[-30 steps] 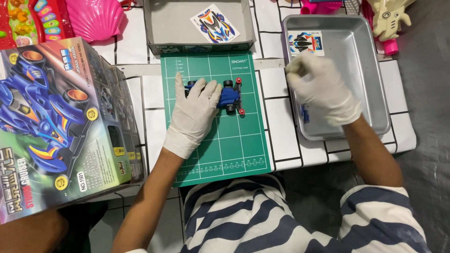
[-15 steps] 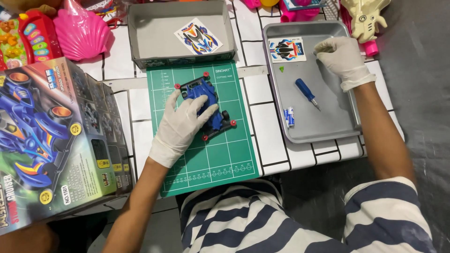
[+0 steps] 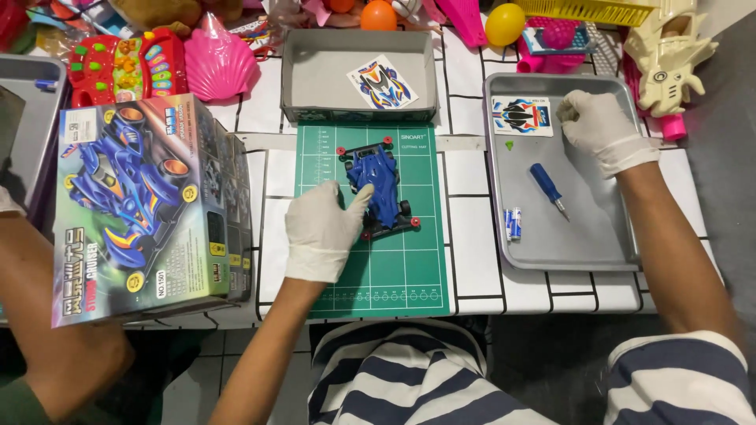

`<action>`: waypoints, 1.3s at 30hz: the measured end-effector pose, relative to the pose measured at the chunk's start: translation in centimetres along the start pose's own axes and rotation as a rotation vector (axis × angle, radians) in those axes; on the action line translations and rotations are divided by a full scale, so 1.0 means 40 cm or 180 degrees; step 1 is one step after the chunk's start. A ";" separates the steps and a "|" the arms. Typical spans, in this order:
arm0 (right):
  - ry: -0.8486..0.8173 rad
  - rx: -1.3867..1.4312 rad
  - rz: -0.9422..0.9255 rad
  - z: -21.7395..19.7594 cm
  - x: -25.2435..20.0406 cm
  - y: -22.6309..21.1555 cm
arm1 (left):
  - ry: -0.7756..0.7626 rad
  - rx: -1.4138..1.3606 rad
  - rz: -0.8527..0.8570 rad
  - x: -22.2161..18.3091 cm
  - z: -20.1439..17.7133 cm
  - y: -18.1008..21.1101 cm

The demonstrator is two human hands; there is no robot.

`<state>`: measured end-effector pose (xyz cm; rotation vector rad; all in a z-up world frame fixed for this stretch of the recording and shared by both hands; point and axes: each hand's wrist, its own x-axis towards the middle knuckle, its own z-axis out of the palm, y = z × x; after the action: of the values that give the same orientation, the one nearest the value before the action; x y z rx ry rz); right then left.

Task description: Assembling a plastic toy car model by attaching the body to the chassis and securing parts with a screwdriver.

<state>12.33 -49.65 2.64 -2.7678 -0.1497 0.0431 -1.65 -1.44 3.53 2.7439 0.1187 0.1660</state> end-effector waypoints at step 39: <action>-0.0447 0.1904 -0.0776 0.167 -0.144 -0.586 | -0.2091 -0.0310 0.1786 0.152 0.020 0.010</action>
<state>3.97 -26.17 4.95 -2.1339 -0.4328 0.1866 4.50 -1.45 3.56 2.5136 -0.8078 -0.5614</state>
